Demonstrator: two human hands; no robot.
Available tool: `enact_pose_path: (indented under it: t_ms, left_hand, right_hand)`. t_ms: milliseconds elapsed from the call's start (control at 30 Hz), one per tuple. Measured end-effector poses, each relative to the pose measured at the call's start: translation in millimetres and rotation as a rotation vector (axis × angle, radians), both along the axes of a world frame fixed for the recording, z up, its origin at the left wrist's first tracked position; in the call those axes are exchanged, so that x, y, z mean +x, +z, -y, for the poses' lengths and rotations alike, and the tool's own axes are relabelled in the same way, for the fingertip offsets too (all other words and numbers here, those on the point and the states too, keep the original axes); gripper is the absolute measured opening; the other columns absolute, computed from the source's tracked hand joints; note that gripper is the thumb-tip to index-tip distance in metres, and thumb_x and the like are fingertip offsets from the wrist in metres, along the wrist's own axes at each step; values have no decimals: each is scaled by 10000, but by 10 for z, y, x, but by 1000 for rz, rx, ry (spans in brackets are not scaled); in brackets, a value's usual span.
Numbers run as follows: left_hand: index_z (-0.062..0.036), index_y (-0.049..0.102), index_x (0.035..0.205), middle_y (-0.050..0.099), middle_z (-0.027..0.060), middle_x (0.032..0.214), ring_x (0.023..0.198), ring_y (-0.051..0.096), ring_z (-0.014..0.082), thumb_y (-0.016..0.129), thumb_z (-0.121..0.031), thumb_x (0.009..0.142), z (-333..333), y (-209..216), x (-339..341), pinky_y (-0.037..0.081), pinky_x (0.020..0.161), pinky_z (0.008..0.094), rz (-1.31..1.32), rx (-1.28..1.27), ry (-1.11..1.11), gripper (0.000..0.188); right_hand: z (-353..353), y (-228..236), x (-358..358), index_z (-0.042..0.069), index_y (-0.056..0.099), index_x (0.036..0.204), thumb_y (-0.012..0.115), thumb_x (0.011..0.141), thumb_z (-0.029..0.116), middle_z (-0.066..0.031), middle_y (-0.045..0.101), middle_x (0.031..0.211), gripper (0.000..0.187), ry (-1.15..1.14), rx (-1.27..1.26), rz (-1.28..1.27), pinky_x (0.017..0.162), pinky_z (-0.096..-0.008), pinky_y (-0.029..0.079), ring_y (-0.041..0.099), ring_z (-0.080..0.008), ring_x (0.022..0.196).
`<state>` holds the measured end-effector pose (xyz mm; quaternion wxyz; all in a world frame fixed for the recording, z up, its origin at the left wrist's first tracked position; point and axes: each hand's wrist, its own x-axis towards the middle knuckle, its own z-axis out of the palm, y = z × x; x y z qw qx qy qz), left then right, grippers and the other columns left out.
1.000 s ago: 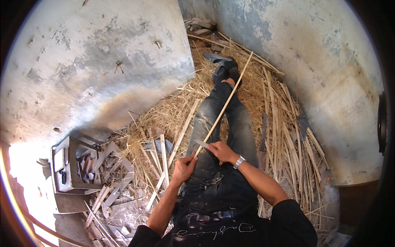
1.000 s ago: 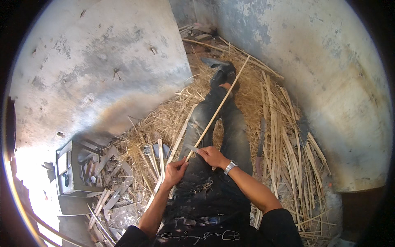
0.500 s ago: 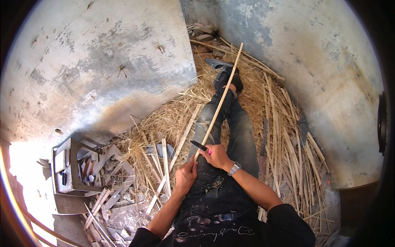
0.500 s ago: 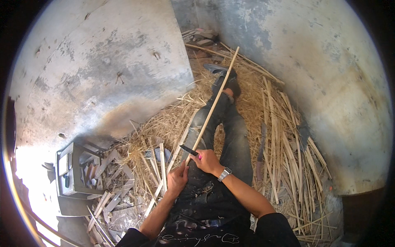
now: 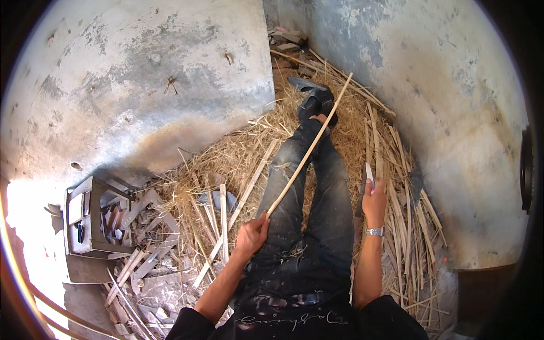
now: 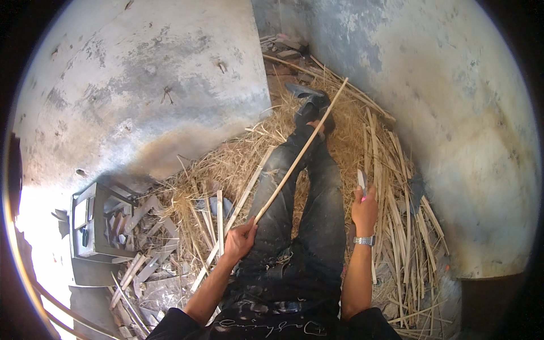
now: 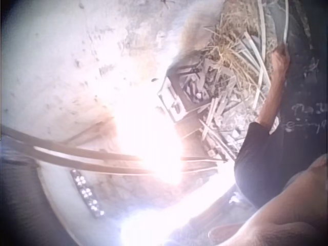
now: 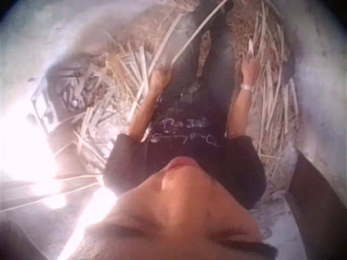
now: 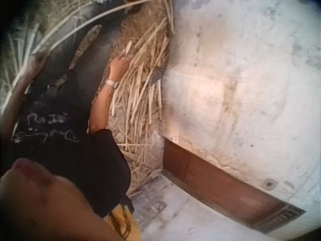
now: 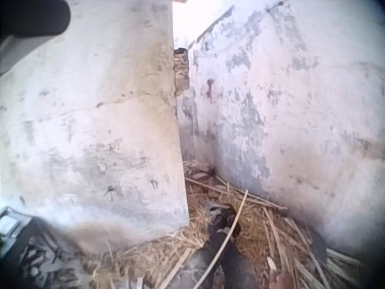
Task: The person whittles a bamboo stick using a small blade, scraping the surface repeatedly along its length while sitting on the floor.
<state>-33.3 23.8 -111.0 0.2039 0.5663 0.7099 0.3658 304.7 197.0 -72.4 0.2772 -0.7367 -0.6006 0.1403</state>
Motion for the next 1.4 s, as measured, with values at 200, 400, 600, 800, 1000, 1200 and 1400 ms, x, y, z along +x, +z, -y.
enact_pose_path:
  t_ms: [200,400,600,800,1000,1200,1400]
  left_hand:
    - [-22,739,1242,679,245,733,644,703,384,705,-210,984,-21,-24,-15,538,599,458,-33,-31,-50,321]
    - [-13,733,1233,673,229,717,641,691,394,711,-198,975,-50,-52,-3,542,612,475,-124,29,-93,318]
    - [-9,733,1226,664,223,697,642,687,396,717,-190,968,-76,-156,28,535,610,478,-79,24,-78,316]
    - [-10,753,1199,653,237,677,607,689,386,730,-202,960,-55,-99,77,528,578,462,-31,-17,-30,308]
    - [-40,765,1220,654,240,664,599,708,365,746,-219,952,-125,-142,51,524,573,442,101,57,99,323]
    - [-55,767,1225,684,186,731,602,683,329,773,-228,937,-69,77,33,504,567,424,-32,-13,94,337]
    - [-30,781,1180,708,203,758,627,706,317,800,-191,906,-209,245,43,539,608,406,-110,-69,7,318]
  right_hand:
    - [-13,-125,-794,22,682,919,595,1063,269,-208,653,723,298,444,83,-155,597,-459,486,666,-398,669]
    - [-129,-474,-1468,27,661,824,564,1071,343,-250,663,728,412,508,173,-247,582,-554,489,656,-483,709]
    - [373,-482,-1670,25,682,825,539,1079,360,-246,637,665,444,717,14,-190,565,-549,496,639,-478,644]
    - [549,-458,-1585,7,678,791,537,1082,395,-256,624,661,505,761,-103,-292,566,-505,476,624,-451,610]
    - [446,-596,-1376,4,671,794,530,1093,410,-202,593,617,524,860,-451,-572,573,-406,440,585,-303,556]
    - [240,-289,-1424,21,636,793,524,1096,390,-141,572,593,491,641,-135,-652,554,-390,417,567,-287,534]
    - [-110,-274,-1568,37,617,792,535,1090,343,-202,622,651,435,580,27,-255,533,-482,447,621,-434,605]
